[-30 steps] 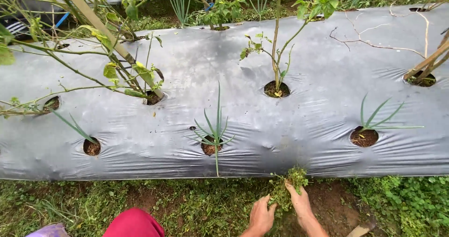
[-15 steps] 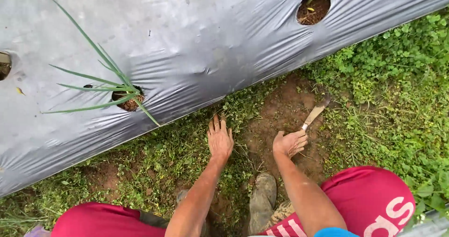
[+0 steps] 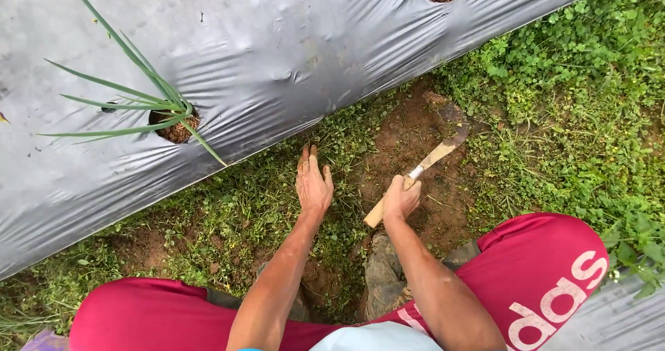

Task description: The person uses a sickle to cut weeds growing along the edge of a plastic-covered garden bed. They gather the cut weeds by hand and place them into a pile on the ground.

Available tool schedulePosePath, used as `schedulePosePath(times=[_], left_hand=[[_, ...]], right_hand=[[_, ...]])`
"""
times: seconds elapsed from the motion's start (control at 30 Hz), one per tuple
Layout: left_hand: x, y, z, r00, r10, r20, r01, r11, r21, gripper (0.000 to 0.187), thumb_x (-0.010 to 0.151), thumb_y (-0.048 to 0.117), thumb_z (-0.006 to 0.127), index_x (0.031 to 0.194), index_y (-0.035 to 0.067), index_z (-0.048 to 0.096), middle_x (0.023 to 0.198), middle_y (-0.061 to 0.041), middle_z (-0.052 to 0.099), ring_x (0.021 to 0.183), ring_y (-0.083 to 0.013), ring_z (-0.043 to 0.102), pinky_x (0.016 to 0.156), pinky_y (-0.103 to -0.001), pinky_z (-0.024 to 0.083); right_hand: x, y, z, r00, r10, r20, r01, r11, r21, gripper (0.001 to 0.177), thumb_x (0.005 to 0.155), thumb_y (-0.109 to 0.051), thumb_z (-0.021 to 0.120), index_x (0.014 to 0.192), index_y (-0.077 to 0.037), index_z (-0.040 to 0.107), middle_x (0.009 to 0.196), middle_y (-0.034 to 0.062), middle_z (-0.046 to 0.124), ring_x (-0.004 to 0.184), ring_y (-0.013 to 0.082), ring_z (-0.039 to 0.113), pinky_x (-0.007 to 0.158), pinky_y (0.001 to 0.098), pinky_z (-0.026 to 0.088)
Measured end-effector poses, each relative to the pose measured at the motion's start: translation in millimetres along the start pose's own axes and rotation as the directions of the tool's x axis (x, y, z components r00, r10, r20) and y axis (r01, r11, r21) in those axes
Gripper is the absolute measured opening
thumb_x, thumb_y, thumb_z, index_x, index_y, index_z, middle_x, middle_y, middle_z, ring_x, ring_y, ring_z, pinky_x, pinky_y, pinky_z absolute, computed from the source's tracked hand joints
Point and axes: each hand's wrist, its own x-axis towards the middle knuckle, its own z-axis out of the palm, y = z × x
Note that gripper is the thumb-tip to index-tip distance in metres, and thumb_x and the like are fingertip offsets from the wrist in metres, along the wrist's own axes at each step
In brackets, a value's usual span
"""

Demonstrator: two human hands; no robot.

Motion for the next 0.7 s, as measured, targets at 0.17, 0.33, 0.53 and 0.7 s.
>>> schedulePosePath(times=[0.17,0.33,0.53,0.7], left_hand=[[-27.9,-40.6,-8.7,0.999,0.031,0.027,-0.032,0.998,0.049,0.059,0.106,0.03,0.043,0.162,0.017,0.031,0.164,-0.014,0.038,0.15,-0.0402,0.035,0.12,-0.063,0.032],[-23.4,-80.7,12.3,0.989,0.027,0.147,-0.063,0.967,0.246,0.061,0.104,0.047,0.045,0.156,0.017,0.041,0.163,-0.01,0.041,0.15,-0.0342,0.038,0.121,-0.055,0.032],[-19.8,-144.2,57.6,0.933,-0.162,0.321,0.108,0.978,0.179,0.078,0.1,0.065,0.04,0.163,0.021,0.028,0.163,-0.009,0.042,0.151,-0.0301,0.038,0.125,-0.057,0.024],[-35.3,-143.0,50.3,0.944,-0.158,0.289,0.122,0.983,0.139,0.071,0.103,0.05,0.043,0.16,0.009,0.034,0.16,-0.016,0.045,0.148,-0.0364,0.041,0.124,-0.056,0.029]], right_hand=[[-117.5,-63.0,-41.3,0.975,-0.219,0.034,0.197,0.927,0.319,0.081,0.085,-0.019,0.063,0.151,0.017,0.031,0.13,0.0372,0.053,0.122,0.0474,0.055,0.101,0.0586,0.044],[-90.4,31.5,12.0,0.838,-0.115,0.534,0.134,0.991,0.003,0.047,0.091,-0.019,0.058,0.133,-0.001,0.049,0.095,0.0218,0.067,0.07,0.0316,0.069,0.058,0.0488,0.055],[-88.7,36.3,14.9,0.867,0.016,0.498,-0.01,1.0,-0.013,0.033,0.087,-0.018,0.065,0.117,-0.007,0.061,0.071,0.0144,0.068,0.04,0.0241,0.064,0.034,0.0371,0.053],[-156.8,-78.6,-60.3,0.992,-0.081,0.095,0.039,0.926,0.375,0.068,0.089,-0.015,0.062,0.149,0.005,0.036,0.12,0.0328,0.059,0.104,0.0395,0.066,0.087,0.055,0.052]])
